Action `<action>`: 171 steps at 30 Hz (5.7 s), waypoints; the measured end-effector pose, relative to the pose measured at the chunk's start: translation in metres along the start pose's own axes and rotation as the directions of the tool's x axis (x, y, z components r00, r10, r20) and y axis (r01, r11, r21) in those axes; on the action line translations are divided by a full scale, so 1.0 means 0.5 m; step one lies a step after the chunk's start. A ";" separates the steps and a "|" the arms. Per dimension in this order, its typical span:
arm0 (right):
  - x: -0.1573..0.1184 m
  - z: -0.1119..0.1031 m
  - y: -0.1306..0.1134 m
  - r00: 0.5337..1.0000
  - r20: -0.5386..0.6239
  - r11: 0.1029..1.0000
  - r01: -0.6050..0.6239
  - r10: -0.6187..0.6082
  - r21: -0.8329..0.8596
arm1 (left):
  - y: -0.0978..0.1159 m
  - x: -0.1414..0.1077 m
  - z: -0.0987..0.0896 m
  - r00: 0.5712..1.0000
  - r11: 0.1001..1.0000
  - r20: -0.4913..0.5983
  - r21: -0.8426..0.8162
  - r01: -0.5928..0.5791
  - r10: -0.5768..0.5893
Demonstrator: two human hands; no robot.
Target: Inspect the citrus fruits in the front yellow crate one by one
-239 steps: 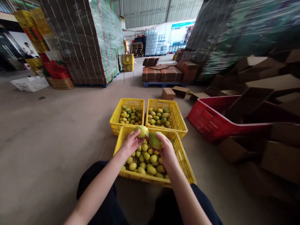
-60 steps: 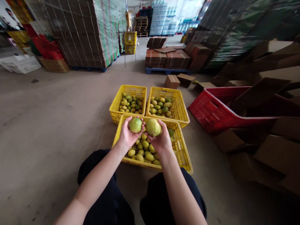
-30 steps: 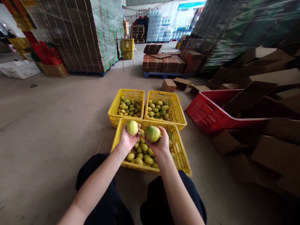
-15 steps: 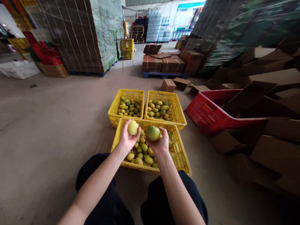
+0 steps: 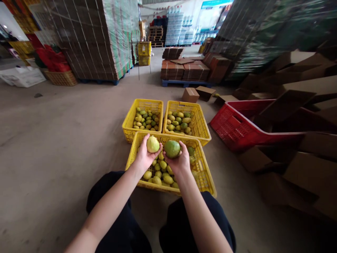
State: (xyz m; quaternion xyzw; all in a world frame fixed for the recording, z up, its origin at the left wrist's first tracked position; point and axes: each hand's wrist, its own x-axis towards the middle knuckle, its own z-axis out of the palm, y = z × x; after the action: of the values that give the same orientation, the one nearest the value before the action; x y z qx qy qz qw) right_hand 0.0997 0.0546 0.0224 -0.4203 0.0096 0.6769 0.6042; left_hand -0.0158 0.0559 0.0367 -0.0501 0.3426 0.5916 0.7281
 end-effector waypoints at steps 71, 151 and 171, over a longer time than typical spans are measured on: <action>-0.018 0.005 0.000 0.945 0.295 0.984 -0.098 0.140 -0.151 | 0.006 0.010 -0.012 0.988 0.980 0.130 -0.164 0.108 -0.087; 0.044 -0.028 0.008 0.989 -0.047 0.990 -0.138 0.138 -0.005 | 0.011 -0.010 0.002 0.983 0.981 0.122 0.159 0.115 -0.135; -0.007 0.002 0.000 0.992 0.062 0.994 -0.108 0.109 -0.007 | -0.003 -0.011 -0.005 0.975 0.952 0.220 0.293 -0.090 0.024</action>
State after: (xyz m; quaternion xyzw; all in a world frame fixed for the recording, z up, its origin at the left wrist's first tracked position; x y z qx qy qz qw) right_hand 0.0985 0.0523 0.0251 -0.3990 0.0125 0.7215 0.5658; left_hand -0.0160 0.0498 0.0371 0.1355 0.3497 0.5551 0.7425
